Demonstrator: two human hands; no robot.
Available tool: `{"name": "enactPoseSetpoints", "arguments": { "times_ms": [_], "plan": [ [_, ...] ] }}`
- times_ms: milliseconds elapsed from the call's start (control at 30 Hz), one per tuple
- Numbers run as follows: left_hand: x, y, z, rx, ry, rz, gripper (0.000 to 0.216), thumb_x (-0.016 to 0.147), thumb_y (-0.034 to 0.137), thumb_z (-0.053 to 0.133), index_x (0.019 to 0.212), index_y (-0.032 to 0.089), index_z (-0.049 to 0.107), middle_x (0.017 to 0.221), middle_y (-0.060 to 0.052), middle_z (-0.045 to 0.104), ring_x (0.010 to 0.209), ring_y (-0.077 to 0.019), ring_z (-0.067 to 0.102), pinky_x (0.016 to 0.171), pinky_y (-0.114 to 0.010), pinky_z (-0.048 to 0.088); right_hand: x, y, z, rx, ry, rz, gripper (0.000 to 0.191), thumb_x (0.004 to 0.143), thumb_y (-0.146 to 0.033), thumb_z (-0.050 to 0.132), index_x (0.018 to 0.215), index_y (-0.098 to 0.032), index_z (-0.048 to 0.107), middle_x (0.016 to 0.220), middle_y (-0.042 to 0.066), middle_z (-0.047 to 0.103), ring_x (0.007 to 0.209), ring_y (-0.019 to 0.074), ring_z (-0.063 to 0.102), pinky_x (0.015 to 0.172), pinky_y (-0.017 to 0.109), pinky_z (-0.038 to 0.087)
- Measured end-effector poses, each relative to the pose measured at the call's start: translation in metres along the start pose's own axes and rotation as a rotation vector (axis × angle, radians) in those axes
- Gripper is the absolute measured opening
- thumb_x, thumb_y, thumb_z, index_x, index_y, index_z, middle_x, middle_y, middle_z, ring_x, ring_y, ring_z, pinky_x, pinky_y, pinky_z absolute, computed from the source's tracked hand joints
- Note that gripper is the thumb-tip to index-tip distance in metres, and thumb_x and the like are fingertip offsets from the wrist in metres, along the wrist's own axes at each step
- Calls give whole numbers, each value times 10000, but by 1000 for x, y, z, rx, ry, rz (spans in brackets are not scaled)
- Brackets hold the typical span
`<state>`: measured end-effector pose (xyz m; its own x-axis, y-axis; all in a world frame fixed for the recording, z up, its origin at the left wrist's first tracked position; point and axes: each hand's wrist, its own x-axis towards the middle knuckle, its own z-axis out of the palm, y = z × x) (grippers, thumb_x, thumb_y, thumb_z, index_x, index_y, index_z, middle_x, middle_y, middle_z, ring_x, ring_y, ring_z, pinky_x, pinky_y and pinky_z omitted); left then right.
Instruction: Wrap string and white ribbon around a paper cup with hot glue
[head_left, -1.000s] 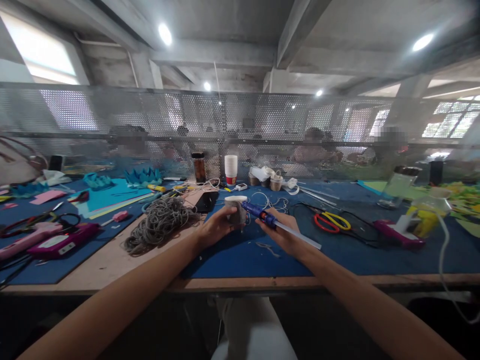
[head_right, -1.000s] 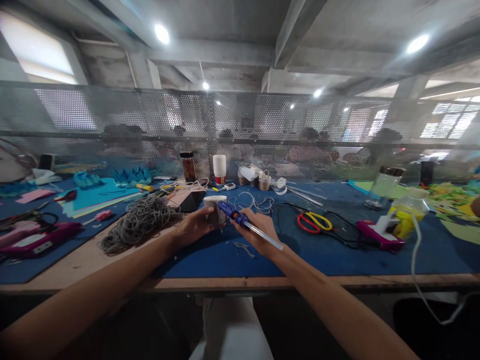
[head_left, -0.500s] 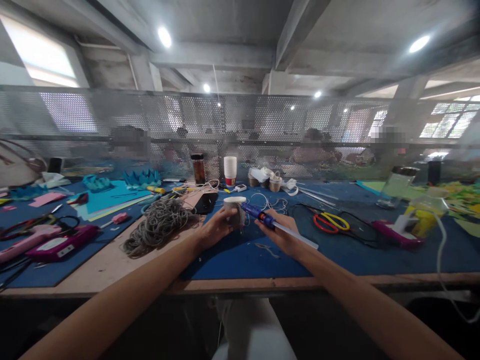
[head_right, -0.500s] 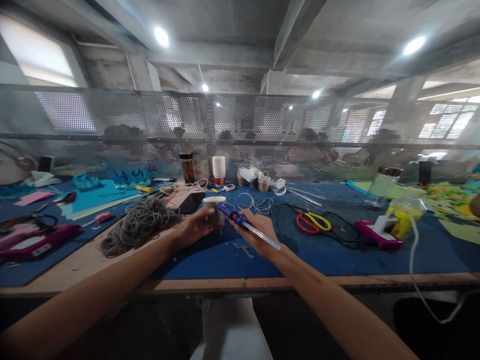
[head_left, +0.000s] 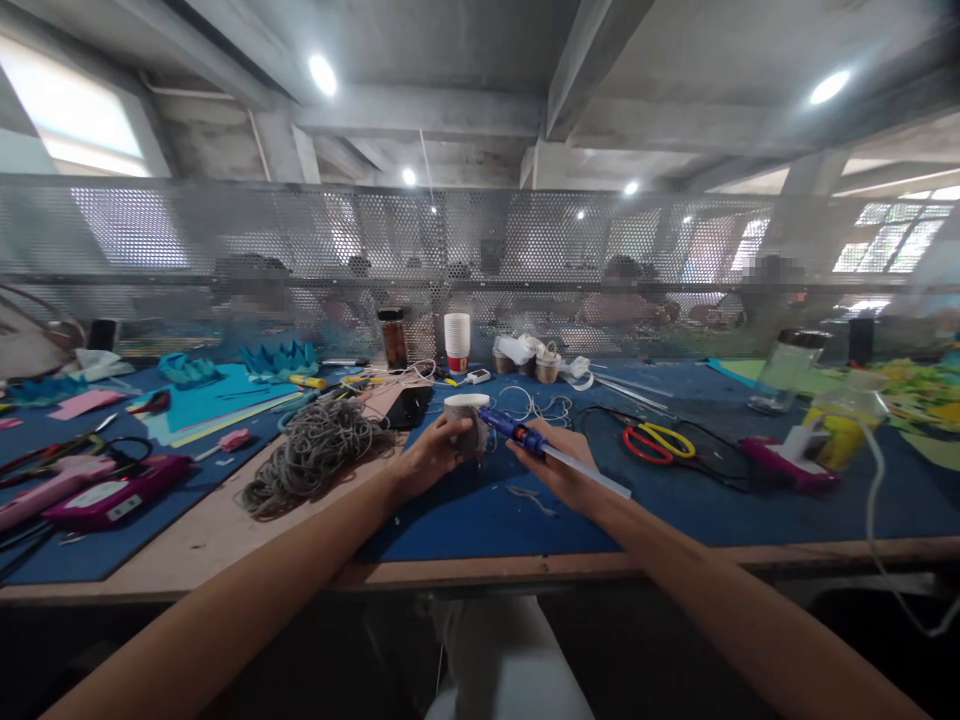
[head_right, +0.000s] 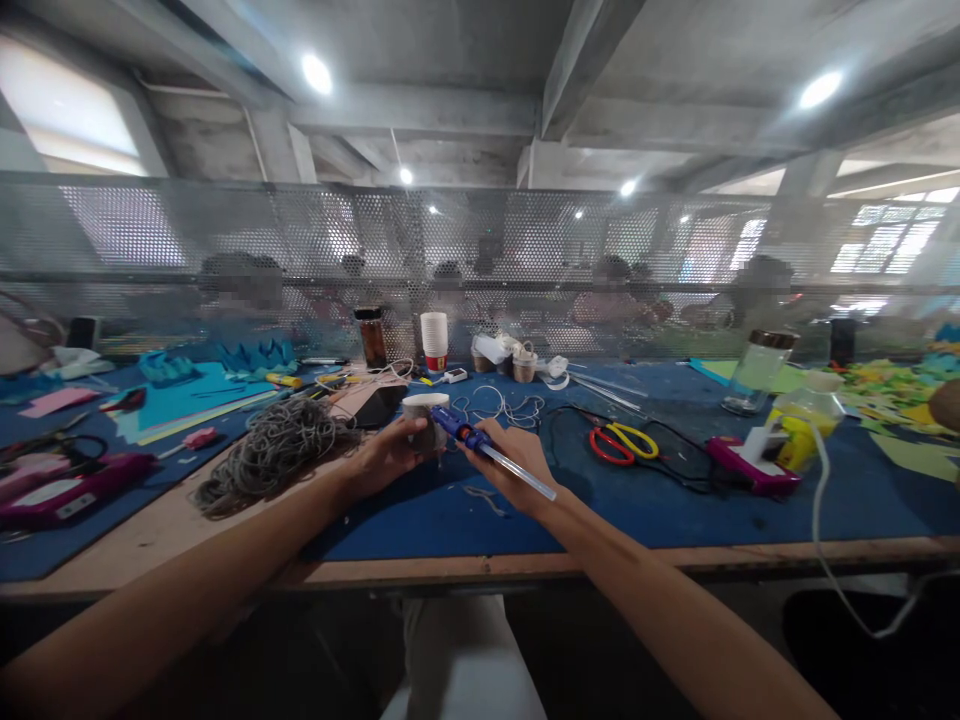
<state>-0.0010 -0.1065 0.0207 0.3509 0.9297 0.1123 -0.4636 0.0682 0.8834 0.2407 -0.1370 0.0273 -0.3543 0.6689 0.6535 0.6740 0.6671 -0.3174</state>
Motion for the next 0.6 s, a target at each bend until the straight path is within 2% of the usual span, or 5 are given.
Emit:
{"name": "enactPoseSetpoints", "arguments": {
  "times_ms": [600],
  "plan": [
    [-1, 0, -3, 20, 1, -17, 341, 864, 236, 734, 1199, 188, 694, 1123, -97, 762, 1020, -235, 705, 931, -368, 546, 0, 6, 4, -68, 0, -1, 275, 1015, -496, 524, 969, -245, 626, 771, 9, 706, 680, 190, 673, 635, 244, 401]
  ]
}}
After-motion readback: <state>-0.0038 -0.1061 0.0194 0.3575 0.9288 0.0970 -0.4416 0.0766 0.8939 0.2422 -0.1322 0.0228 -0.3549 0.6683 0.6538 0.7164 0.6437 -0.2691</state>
